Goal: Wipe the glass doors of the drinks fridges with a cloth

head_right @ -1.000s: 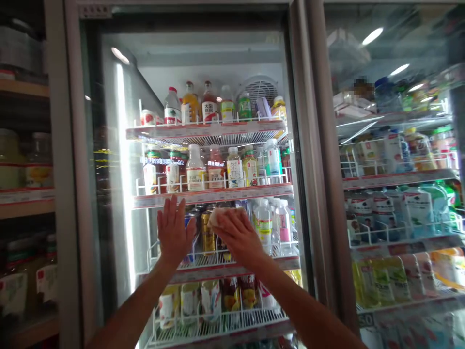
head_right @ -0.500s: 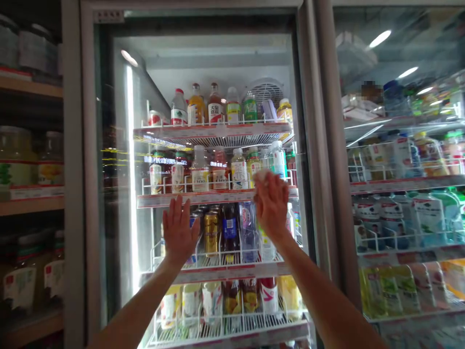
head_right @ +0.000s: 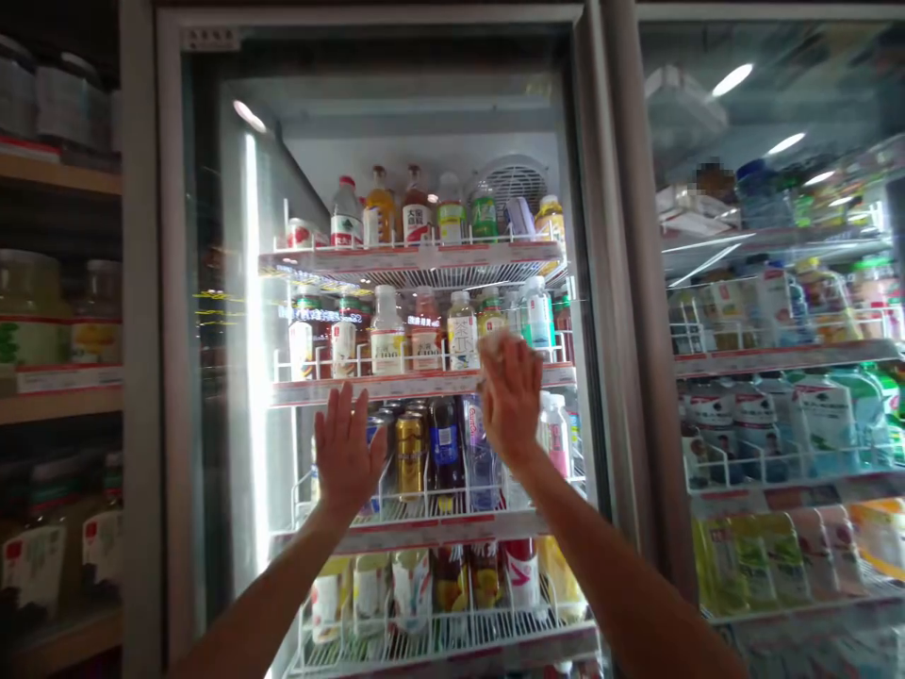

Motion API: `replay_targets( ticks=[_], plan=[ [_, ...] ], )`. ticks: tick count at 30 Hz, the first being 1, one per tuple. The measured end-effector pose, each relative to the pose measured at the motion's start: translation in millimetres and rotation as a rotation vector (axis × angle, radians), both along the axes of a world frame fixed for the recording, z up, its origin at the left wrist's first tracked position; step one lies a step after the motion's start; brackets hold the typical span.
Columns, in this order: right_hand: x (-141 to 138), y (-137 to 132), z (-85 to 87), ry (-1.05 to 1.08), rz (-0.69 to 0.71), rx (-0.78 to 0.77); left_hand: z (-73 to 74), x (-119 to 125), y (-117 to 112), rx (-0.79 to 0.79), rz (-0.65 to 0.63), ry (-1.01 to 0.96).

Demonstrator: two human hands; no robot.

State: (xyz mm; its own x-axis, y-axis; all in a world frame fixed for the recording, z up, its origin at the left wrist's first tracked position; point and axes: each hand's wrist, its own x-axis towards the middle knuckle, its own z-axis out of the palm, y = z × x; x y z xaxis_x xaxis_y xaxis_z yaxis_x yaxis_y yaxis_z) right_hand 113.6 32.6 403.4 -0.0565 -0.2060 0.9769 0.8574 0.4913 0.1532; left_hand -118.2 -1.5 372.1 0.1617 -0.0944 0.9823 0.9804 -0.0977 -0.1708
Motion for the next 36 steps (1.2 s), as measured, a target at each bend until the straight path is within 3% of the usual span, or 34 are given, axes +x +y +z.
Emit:
replay_targets(
  ticks=[2,4,5,8,10,11,15,17,21,22,25,27,32,34,36],
  plan=[
    [-9,-4,-8.6,-0.304,0.019,-0.008,0.2,0,0,0.005,-0.001,0.0],
    [-9,-5,-9.4,-0.434,0.022,-0.02,0.4,-1,-1,0.007,0.003,0.006],
    [-4,-3,-4.5,-0.373,0.019,-0.034,0.5,-1,-1,0.01,0.005,0.013],
    [13,5,21.0,0.088,0.017,-0.046,0.6,-1,-2,0.011,0.011,0.024],
    [15,6,29.9,0.214,0.021,-0.03,0.6,-1,-2,0.012,0.012,0.026],
    [12,6,28.7,0.161,0.025,-0.025,0.6,-1,-2,0.012,0.013,0.026],
    [-2,0,10.3,-0.378,0.024,-0.032,0.7,-1,-2,0.012,0.011,0.017],
    [4,3,13.8,-0.321,0.022,-0.027,0.8,0,-2,0.005,0.009,0.013],
    [13,12,35.2,0.15,0.073,0.057,0.9,1,-3,0.006,0.005,0.018],
    [9,11,34.9,0.128,0.084,0.068,0.8,0,-3,0.009,0.008,0.02],
    [-7,4,20.9,-0.271,0.066,0.039,0.5,0,-2,0.014,0.013,0.024],
    [-6,4,16.8,-0.394,0.037,0.017,0.3,0,-2,0.013,0.011,0.021],
    [20,17,45.3,0.176,0.085,0.035,0.0,0,-1,0.002,0.009,0.013],
    [15,14,44.7,0.141,0.1,0.026,0.0,0,-2,0.0,0.011,0.008],
    [5,7,35.2,-0.17,0.099,-0.016,0.0,0,-2,-0.003,0.005,0.002]
  ],
)
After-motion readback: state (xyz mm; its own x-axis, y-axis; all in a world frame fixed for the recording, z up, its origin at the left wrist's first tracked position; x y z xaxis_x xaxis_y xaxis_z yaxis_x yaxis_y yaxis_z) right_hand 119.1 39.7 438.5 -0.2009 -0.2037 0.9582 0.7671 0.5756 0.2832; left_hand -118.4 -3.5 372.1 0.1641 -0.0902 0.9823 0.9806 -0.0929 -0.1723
